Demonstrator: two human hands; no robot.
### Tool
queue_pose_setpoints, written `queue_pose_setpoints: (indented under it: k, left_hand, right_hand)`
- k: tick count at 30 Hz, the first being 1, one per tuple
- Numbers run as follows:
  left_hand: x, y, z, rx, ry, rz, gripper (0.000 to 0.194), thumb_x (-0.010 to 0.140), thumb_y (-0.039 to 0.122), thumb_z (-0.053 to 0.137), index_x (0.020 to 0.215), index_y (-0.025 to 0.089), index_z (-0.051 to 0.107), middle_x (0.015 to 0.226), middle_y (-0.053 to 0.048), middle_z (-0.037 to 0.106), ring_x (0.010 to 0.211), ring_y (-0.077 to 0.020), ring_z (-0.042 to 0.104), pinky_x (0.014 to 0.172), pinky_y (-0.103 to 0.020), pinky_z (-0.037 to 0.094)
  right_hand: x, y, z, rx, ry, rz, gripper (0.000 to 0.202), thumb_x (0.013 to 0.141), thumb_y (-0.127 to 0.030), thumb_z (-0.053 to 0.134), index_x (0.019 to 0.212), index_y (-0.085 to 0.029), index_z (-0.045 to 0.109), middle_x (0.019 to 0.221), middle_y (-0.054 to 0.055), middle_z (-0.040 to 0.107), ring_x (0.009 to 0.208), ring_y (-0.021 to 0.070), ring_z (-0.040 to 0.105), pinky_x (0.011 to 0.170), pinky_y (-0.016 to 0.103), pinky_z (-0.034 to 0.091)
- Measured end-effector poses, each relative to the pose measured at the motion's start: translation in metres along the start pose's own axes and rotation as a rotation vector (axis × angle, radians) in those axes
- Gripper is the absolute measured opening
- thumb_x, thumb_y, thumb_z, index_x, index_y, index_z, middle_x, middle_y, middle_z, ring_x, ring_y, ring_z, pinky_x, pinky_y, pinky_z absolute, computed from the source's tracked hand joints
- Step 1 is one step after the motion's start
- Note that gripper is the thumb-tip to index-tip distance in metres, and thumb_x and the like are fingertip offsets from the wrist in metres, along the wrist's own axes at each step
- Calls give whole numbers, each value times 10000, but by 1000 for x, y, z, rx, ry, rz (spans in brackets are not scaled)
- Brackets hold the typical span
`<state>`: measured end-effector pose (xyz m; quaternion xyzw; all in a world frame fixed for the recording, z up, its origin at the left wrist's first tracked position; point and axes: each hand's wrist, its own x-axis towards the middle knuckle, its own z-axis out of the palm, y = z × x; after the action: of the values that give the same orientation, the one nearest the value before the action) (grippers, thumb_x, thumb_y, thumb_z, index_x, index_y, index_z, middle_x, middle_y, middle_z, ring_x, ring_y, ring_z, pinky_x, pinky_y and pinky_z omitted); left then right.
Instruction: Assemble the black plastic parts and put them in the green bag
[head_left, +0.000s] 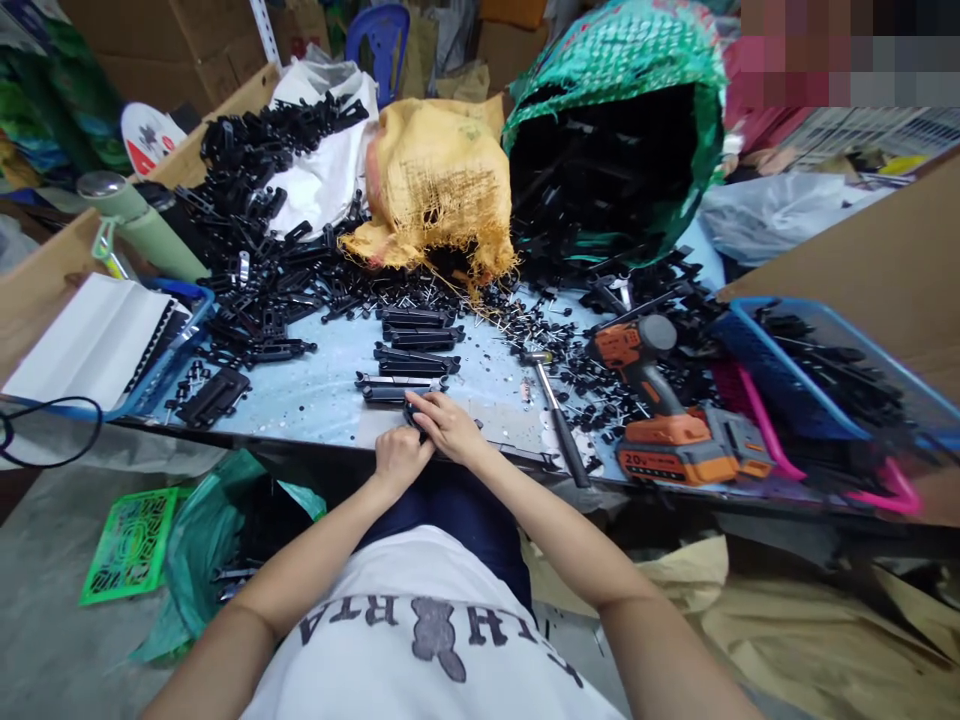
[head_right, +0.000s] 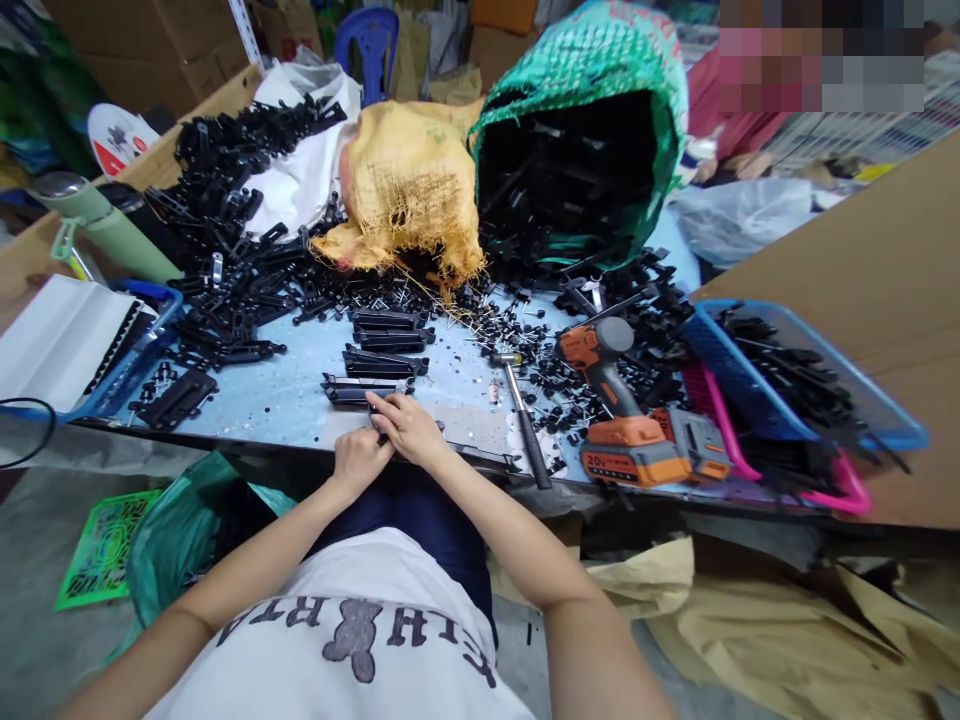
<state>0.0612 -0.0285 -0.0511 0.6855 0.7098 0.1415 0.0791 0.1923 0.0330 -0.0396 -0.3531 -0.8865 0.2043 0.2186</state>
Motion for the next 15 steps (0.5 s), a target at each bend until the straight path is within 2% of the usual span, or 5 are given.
queue_pose_setpoints:
  k: [6,9,12,14,15]
  left_hand:
    - [0,3,4,10,-27,3,292,829,300,481,739,118,691,713,-128,678,680,-235,648,603,-303,440]
    - [-3,2,2,8,-35,43,272,844,254,463,760,113,680,711,-128,670,670,-232,641,598,-309,447]
    - [1,-5,-7,-13,27,287,272,866,312,466,837,129,665,783,-126,665,791,-237,632,667,-319,458]
    - [13,-7,-14,-35,58,509,308,887,361,440,984,141,632,922,-130,654,923,-241,599,764,-340,449]
    - [20,-6,-18,-57,42,606,333,897,378,419,1046,144,604,981,-132,641,964,-240,580,800,-351,437]
  right_hand:
    - [2,-7,5,-131,-24,18,423,932,-413,347,1268,-225,521,1098,120,541,1007,242,503,865,405,466]
    - [-4,-13,-3,-143,-28,-13,410,950,-379,302,1267,-224,511,1163,103,534,1043,224,500,886,381,453]
    - [-30,-5,-22,-216,14,-106,454,924,-442,360,1292,-198,463,1301,108,457,1141,234,453,950,391,398]
    - [-58,10,-34,-348,120,-25,563,849,-561,448,1231,-151,501,1251,155,486,1117,272,465,920,411,393]
    - [-72,19,-40,-428,156,43,591,809,-610,474,1137,-125,556,1143,172,544,1038,281,505,856,400,411]
